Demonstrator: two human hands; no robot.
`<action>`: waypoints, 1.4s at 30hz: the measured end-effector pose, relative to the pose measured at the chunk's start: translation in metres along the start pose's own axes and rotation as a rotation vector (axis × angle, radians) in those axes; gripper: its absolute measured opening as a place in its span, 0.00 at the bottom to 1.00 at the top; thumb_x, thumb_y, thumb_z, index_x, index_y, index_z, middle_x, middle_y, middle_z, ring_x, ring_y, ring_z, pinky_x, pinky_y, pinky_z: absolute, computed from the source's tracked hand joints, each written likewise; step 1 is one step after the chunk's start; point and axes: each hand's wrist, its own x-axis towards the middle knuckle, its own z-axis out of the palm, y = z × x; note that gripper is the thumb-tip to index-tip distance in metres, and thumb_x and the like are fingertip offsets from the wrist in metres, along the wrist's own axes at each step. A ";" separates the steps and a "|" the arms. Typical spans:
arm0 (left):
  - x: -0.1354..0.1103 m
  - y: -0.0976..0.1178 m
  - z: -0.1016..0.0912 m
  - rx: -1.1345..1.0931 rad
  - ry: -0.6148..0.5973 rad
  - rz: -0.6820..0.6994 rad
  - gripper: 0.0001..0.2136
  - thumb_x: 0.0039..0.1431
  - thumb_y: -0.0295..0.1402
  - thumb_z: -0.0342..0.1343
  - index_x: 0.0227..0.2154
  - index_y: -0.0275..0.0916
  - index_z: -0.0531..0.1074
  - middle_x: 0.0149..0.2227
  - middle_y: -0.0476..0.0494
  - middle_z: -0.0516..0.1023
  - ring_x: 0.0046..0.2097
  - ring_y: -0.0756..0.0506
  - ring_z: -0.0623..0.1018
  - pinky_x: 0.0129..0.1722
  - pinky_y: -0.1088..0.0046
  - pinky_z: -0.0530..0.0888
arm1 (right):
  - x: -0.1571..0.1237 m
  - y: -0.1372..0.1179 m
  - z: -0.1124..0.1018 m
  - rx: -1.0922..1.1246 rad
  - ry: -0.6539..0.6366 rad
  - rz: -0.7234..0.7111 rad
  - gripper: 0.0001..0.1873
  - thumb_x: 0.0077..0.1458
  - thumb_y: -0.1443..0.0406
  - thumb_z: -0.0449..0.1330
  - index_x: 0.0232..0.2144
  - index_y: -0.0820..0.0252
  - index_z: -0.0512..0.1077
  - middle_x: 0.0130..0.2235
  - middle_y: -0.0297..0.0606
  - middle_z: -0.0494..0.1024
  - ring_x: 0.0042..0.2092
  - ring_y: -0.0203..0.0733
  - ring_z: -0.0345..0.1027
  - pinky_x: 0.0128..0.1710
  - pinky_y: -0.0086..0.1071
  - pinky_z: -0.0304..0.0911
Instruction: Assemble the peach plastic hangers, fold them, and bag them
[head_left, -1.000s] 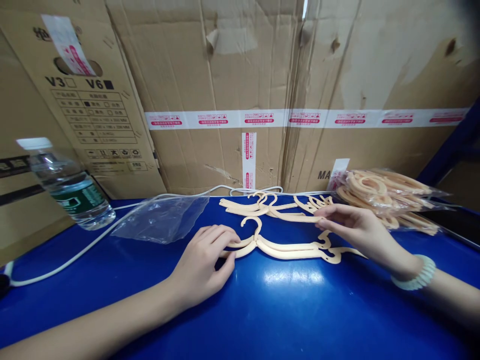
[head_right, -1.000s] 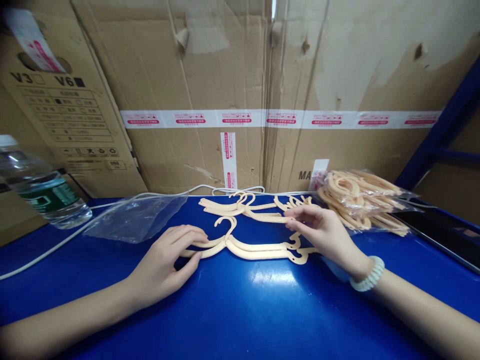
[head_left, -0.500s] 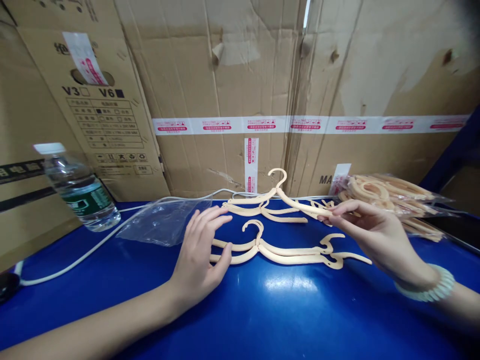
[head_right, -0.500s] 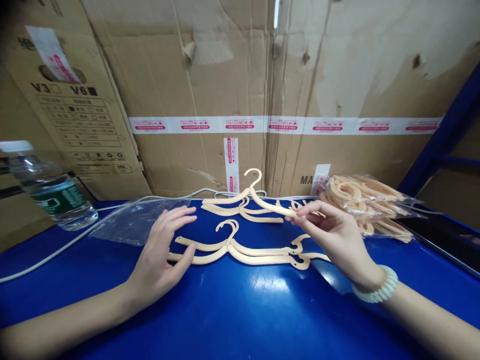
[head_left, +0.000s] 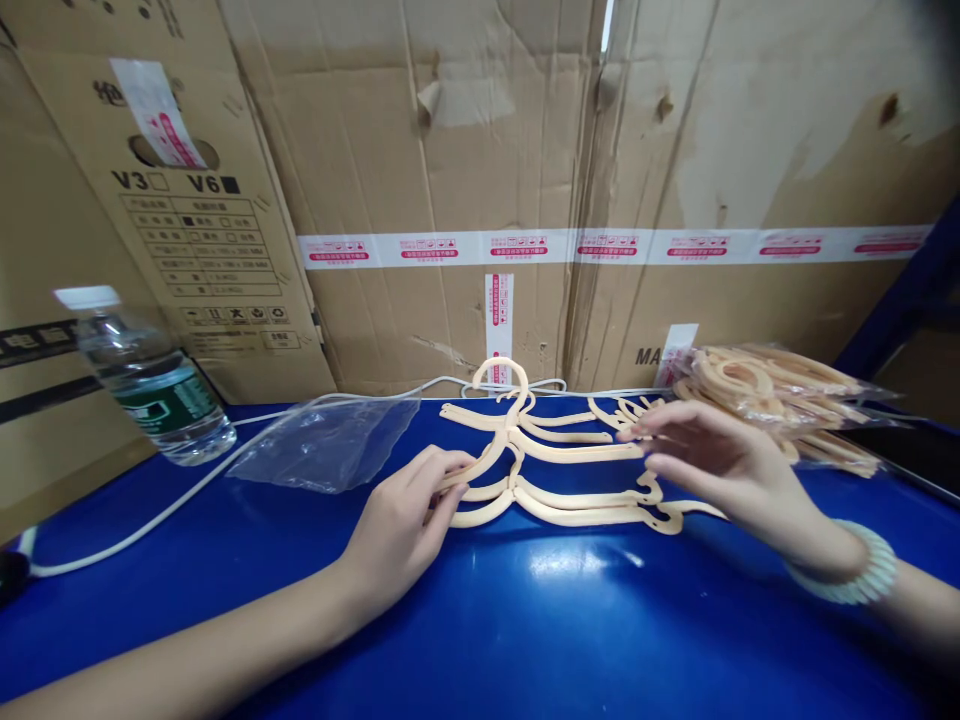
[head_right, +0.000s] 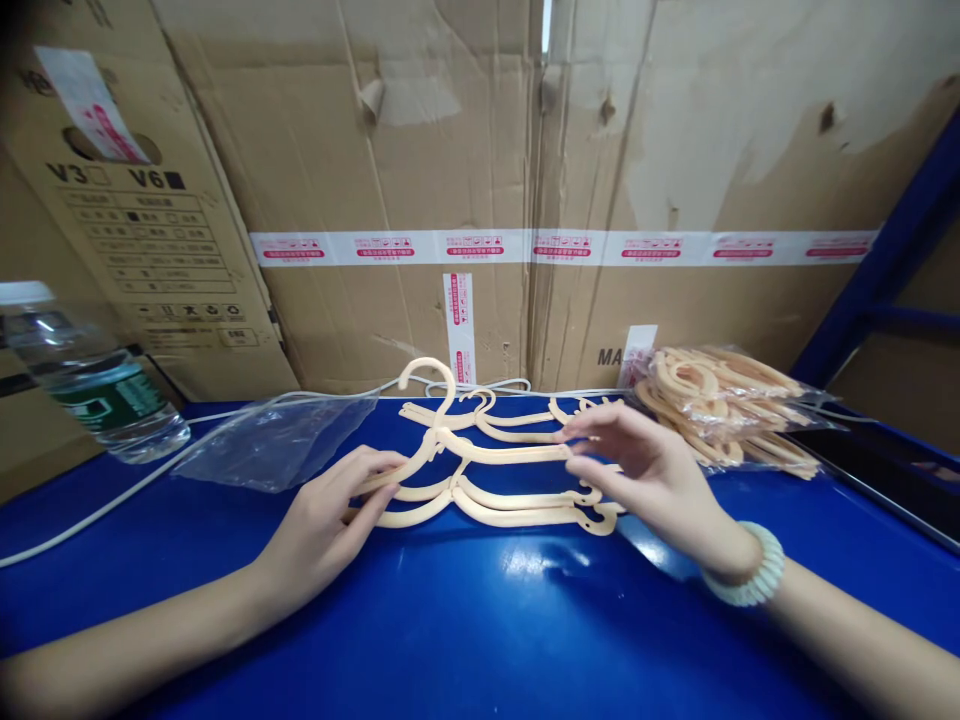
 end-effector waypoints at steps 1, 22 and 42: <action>0.000 0.001 0.000 -0.012 -0.008 -0.008 0.09 0.67 0.26 0.47 0.46 0.41 0.67 0.39 0.45 0.75 0.39 0.46 0.77 0.38 0.71 0.74 | 0.003 0.006 -0.006 -0.049 0.029 0.024 0.12 0.54 0.59 0.66 0.41 0.53 0.73 0.41 0.39 0.79 0.41 0.44 0.75 0.40 0.35 0.74; 0.000 0.002 -0.002 -0.027 -0.065 -0.003 0.08 0.67 0.25 0.48 0.44 0.40 0.68 0.39 0.46 0.74 0.39 0.47 0.75 0.38 0.71 0.72 | 0.008 0.076 -0.034 -1.065 -0.074 0.036 0.21 0.58 0.50 0.54 0.29 0.59 0.77 0.35 0.48 0.72 0.41 0.57 0.69 0.41 0.47 0.66; 0.000 0.003 -0.002 -0.025 -0.052 -0.006 0.08 0.66 0.25 0.48 0.43 0.39 0.69 0.38 0.44 0.74 0.38 0.46 0.75 0.36 0.71 0.73 | 0.015 0.049 -0.035 -0.482 0.224 0.300 0.18 0.45 0.50 0.65 0.23 0.57 0.71 0.24 0.39 0.73 0.27 0.45 0.65 0.27 0.38 0.60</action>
